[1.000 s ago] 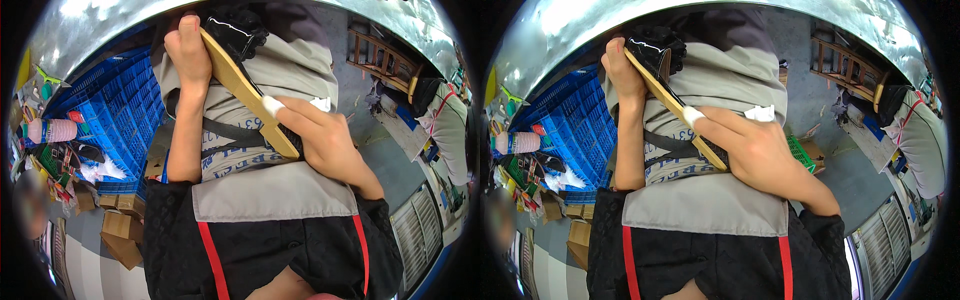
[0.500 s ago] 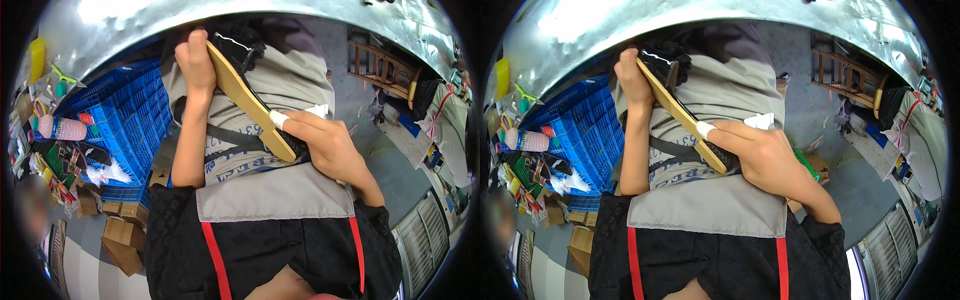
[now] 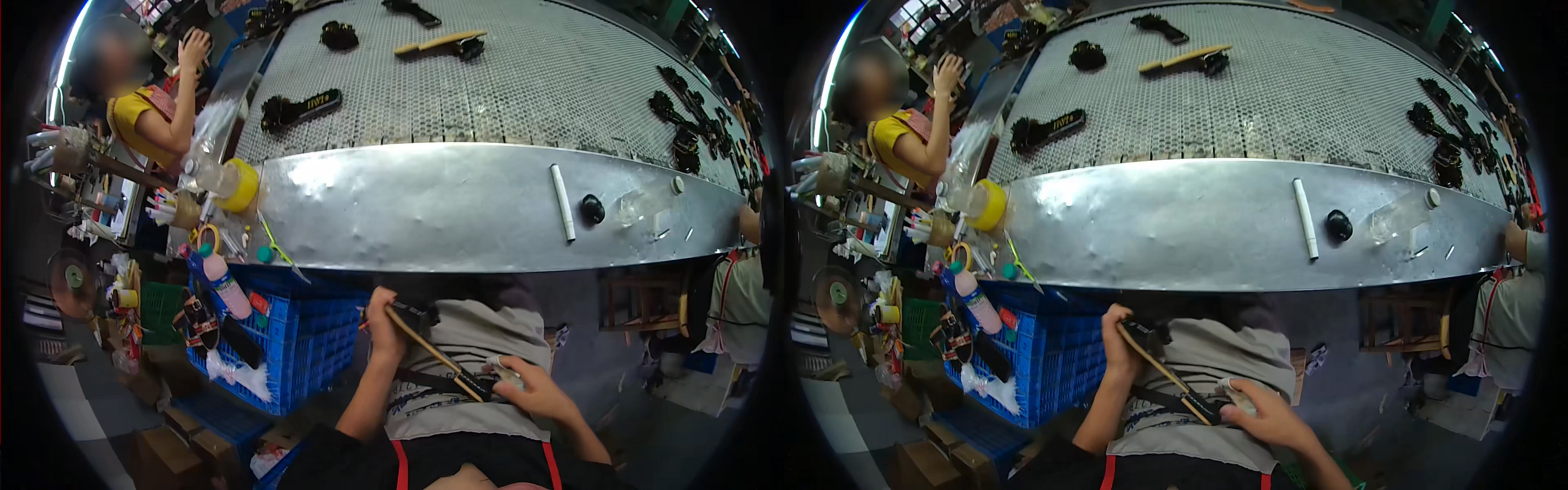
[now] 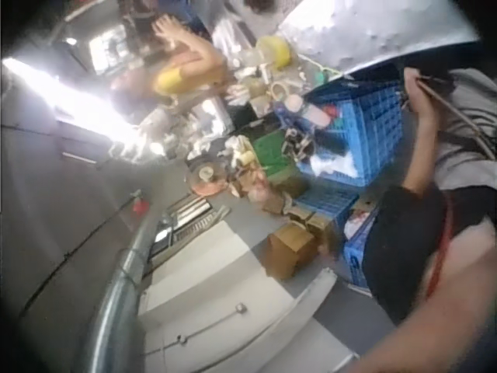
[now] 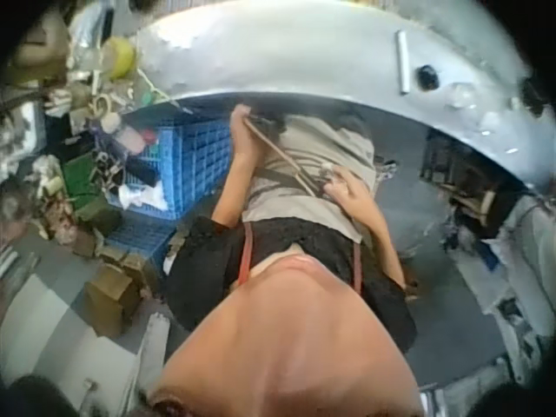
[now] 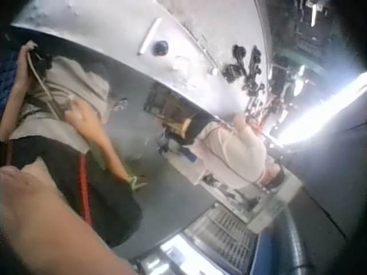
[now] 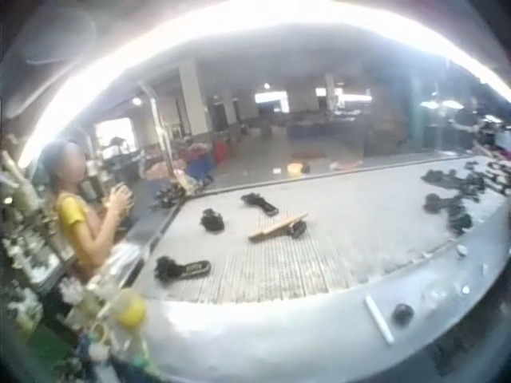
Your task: Cleaning and inspecting shoe soles and uppers at a manufacturing conveyor belt.
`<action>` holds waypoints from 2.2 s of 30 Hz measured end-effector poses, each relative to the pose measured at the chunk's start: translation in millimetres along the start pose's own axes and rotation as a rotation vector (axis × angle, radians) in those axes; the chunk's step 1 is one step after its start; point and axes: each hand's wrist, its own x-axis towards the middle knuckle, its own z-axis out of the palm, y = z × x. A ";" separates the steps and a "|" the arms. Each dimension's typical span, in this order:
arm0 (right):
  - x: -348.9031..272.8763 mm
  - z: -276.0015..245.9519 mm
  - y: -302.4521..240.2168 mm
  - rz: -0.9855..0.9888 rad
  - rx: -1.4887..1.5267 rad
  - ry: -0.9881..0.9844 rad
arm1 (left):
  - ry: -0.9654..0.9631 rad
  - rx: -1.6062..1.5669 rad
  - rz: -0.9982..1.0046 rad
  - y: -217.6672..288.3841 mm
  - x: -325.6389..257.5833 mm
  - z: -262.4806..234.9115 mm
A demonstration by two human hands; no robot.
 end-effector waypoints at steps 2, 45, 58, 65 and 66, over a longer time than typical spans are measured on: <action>3.2 3.4 -11.9 -0.018 0.035 -0.042 | -0.075 -0.032 0.158 23.0 -4.7 10.3; 212.8 -45.1 -60.7 -0.600 0.051 0.813 | -0.595 1.540 1.044 77.3 65.7 121.8; 212.6 -34.8 -58.1 -0.574 0.210 0.662 | -0.617 1.533 1.058 77.7 62.5 111.3; 206.1 -39.6 -60.1 -0.540 0.229 0.637 | -0.616 1.536 1.055 74.6 60.6 115.2; 206.9 -39.1 -58.8 -0.543 0.235 0.642 | -0.613 1.539 1.054 74.3 60.8 115.3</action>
